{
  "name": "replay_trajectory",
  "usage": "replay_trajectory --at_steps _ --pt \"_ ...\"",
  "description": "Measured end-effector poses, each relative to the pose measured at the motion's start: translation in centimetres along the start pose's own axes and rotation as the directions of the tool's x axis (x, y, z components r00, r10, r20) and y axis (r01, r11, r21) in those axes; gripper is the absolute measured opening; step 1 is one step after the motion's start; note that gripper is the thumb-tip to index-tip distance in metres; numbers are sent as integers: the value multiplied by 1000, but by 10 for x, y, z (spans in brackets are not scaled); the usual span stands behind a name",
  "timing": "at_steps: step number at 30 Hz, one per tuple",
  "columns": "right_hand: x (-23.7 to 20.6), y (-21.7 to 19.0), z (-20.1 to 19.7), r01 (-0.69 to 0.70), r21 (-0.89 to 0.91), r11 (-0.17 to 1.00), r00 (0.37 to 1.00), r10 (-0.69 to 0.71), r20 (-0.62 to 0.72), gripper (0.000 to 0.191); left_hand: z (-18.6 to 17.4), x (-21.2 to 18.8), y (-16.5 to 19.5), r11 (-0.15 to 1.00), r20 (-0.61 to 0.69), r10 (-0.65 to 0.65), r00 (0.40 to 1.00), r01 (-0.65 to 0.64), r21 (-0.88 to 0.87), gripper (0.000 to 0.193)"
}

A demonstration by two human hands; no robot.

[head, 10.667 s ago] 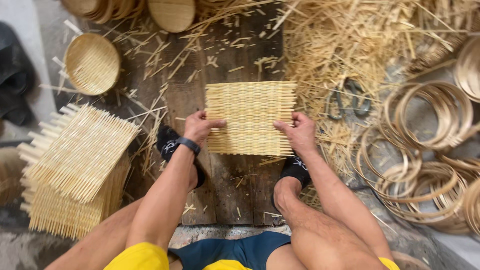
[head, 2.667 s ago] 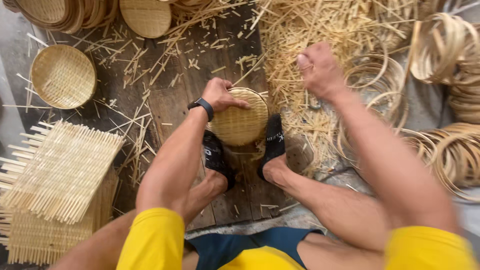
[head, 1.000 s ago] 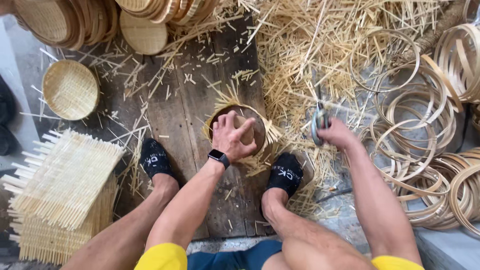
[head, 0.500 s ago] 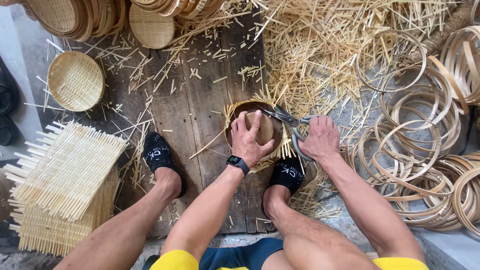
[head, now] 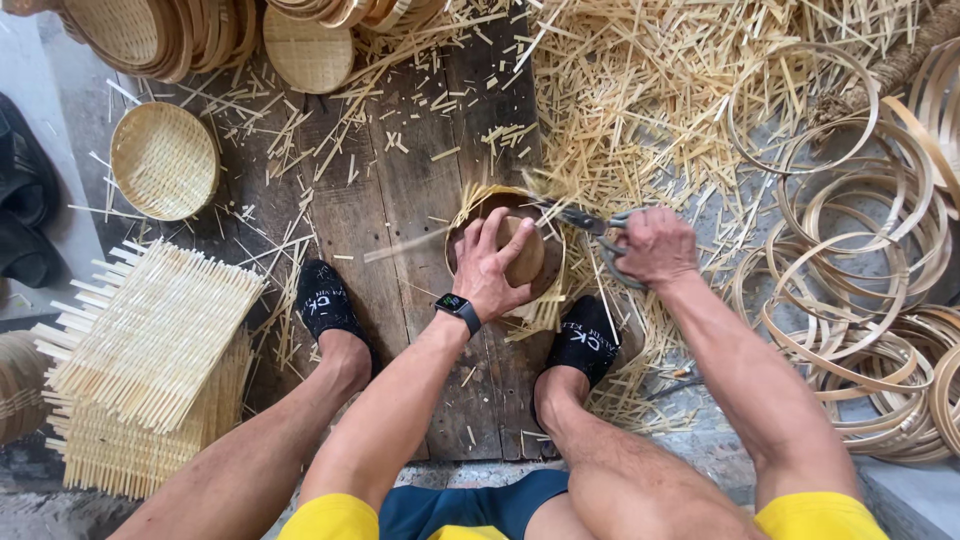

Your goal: The person sits on the floor of a bamboo workshop and shapes a pre-woven square bamboo mat over a round wooden mold, folding the strips down around it. They trim the excess bamboo strips with scissors, fit a bamboo rim ring around the edge, and set the formed basket aside with finished ones.

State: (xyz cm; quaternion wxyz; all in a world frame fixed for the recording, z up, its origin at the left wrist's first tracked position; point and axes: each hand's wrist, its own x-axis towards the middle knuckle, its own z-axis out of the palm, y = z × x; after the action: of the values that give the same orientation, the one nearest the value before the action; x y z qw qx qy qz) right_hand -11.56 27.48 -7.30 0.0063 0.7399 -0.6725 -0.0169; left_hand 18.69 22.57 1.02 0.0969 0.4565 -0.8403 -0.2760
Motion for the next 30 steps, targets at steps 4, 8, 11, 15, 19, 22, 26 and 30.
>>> replay_trajectory --at_steps 4,8,11,15,19,22,26,30 --pt "-3 9 -14 43 13 999 999 -43 0 36 -7 2 -1 999 117 -28 993 31 -25 103" --pt "14 -16 -8 120 -22 993 926 -120 -359 42 -17 9 -7 999 210 34 977 -33 -9 103" --pt "22 -19 5 25 -35 999 998 -27 -50 17 -24 8 -12 992 235 93 967 -109 56 104" --pt "14 2 4 26 25 999 996 -28 83 33 -9 0 5 962 -105 -220 970 198 -187 120" --pt "14 3 -16 105 49 993 983 -96 -156 53 9 -1 13 955 -132 -292 947 281 -94 109" --pt "24 -20 -17 117 20 993 979 -112 -170 53 3 0 3 970 -28 -237 971 235 -55 104" --pt "29 -26 -5 17 5 1000 1000 -17 4 21 -12 0 -5 992 63 -115 991 118 -37 101" --pt "21 -8 -6 85 -18 996 996 -85 25 25 -22 2 -8 999 136 -35 990 37 -11 100"
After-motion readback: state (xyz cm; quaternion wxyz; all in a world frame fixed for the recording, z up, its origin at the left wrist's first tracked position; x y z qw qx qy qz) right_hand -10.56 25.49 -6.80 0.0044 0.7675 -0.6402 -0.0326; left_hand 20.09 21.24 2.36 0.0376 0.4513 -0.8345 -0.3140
